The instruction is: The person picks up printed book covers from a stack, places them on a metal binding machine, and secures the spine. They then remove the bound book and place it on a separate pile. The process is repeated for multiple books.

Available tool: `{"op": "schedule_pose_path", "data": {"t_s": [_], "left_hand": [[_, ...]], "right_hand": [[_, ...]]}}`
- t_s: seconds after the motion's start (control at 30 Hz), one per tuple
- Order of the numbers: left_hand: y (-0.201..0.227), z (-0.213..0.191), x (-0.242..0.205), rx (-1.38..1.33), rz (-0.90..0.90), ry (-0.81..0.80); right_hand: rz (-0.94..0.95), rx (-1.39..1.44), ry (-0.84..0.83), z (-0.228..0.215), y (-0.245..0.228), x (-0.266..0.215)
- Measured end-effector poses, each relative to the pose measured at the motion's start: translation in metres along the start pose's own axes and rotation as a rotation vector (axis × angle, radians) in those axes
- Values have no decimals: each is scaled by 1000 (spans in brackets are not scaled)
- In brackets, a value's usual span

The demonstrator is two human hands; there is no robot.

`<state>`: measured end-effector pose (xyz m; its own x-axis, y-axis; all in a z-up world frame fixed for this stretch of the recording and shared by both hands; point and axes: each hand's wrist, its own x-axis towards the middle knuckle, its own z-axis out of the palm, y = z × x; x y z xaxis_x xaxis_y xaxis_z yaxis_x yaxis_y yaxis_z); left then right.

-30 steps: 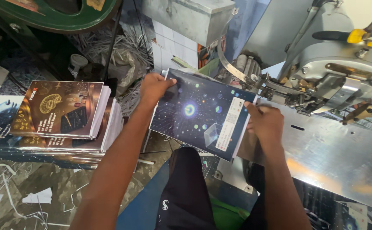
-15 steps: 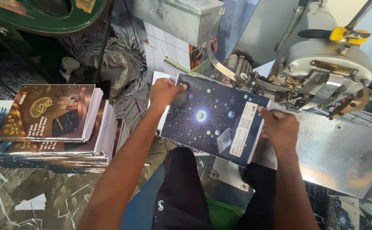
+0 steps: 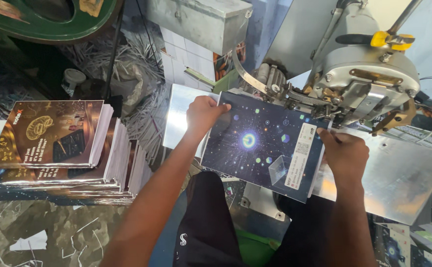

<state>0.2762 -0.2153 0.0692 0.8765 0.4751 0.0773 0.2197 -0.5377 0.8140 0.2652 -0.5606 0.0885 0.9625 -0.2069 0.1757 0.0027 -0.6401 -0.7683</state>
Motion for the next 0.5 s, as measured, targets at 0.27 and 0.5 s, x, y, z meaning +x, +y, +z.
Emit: {"op": "schedule_pose_path", "data": {"t_s": [0.27,0.5], "left_hand": [[14,13,-16,-46,26,-13],[22,28,-24,-43,74,10]], "right_hand": [[42,-25,14,-13,16,1],[8,-38,47,-22,29,4]]}}
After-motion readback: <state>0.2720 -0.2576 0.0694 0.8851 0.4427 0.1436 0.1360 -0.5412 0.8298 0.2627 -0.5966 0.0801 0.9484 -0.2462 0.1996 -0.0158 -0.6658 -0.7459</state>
